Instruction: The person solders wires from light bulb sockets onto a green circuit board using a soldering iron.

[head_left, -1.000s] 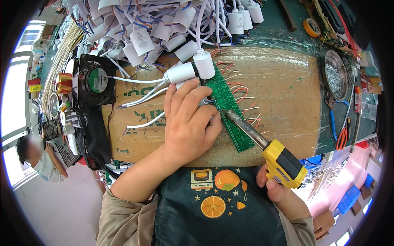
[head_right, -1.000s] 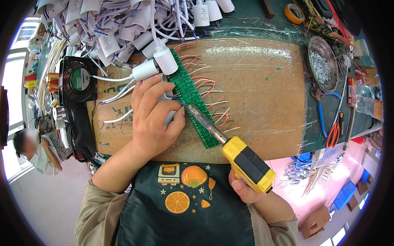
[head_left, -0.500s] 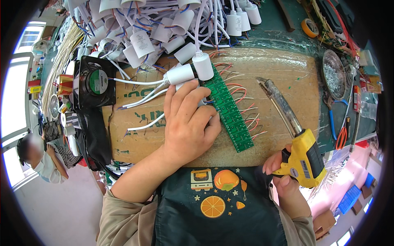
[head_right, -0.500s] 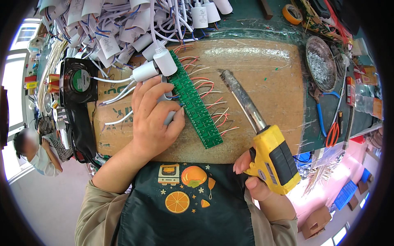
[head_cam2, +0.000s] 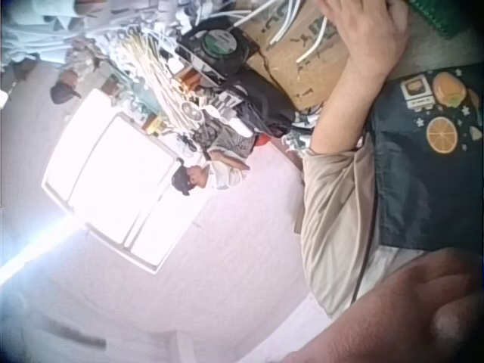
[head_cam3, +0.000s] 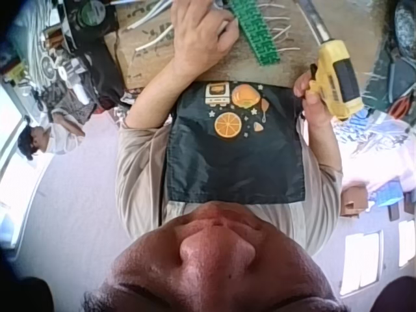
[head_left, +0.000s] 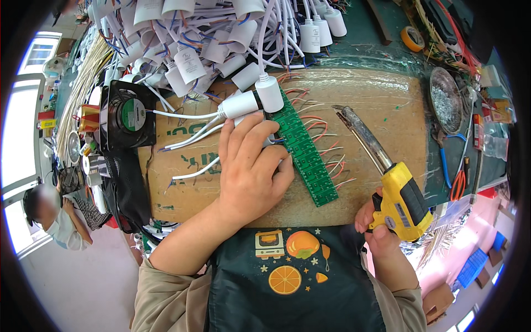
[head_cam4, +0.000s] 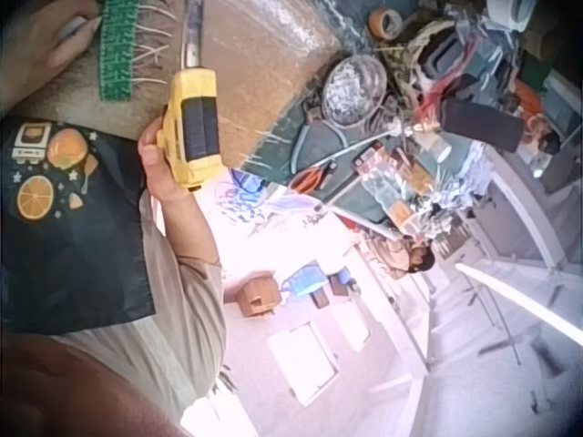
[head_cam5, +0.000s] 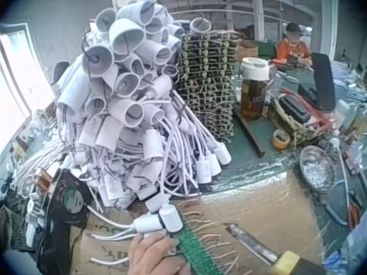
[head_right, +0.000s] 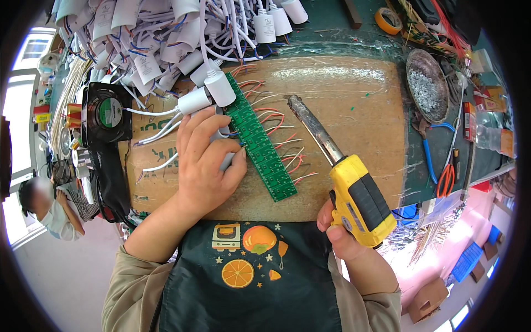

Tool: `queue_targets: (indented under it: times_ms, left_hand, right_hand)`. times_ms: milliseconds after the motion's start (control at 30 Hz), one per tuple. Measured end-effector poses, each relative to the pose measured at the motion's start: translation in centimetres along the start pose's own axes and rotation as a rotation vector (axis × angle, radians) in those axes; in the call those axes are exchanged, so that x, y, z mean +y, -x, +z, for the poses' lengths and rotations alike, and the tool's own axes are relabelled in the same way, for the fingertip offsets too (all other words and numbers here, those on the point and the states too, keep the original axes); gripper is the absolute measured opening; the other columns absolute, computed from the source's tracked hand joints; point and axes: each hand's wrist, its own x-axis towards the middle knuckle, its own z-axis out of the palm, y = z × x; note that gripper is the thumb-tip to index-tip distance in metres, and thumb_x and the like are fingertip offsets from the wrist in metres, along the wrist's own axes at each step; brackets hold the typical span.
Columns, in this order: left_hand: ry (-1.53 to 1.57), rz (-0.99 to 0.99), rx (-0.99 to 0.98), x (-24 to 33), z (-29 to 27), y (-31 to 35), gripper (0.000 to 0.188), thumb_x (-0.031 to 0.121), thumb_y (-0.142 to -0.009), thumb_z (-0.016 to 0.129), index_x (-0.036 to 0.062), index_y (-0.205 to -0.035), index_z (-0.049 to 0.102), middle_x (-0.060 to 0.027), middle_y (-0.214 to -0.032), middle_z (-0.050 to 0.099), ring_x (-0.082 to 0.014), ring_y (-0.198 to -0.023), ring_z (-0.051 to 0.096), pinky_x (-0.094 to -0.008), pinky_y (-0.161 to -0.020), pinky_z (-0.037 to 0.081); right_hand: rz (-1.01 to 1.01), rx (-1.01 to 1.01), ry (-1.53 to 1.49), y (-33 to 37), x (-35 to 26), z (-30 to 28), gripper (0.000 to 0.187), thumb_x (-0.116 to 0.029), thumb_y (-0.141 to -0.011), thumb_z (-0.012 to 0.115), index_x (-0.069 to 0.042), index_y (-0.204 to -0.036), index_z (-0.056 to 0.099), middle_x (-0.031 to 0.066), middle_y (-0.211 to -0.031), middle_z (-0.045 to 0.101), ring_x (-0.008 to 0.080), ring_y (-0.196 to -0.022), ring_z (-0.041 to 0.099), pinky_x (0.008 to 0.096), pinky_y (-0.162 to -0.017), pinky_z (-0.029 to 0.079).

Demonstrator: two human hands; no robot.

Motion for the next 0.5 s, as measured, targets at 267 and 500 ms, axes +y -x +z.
queue_targets:
  times_ms: [267, 500]
  left_hand:
    - [-0.007, 0.0, -0.032, 0.2, -0.6, 0.0, 0.022, 0.007, -0.069, 0.079, 0.0099, -0.086, 0.065, -0.0125, -0.121, 0.061, -0.0376, -0.126, 0.053, -0.058, -0.108, 0.035]
    - [-0.034, -0.011, -0.094, 0.2, -4.1, 2.2, 0.041, 0.009, -0.069, 0.082, 0.0082, -0.105, 0.063, -0.0101, -0.106, 0.064, -0.0319, -0.095, 0.062, -0.0479, -0.084, 0.047]
  right_hand:
    - [-0.013, -0.022, 0.015, -0.3, -0.3, 0.3, 0.082, -0.041, -0.082, 0.083, -0.004, -0.142, 0.042, 0.0038, -0.08, 0.054, 0.0141, -0.062, 0.052, 0.0294, -0.055, 0.046]
    - [-0.032, -0.017, 0.015, -0.3, -0.2, 0.2, 0.082, -0.041, -0.082, 0.083, -0.004, -0.142, 0.041, 0.0036, -0.079, 0.054, 0.0139, -0.061, 0.052, 0.0291, -0.055, 0.045]
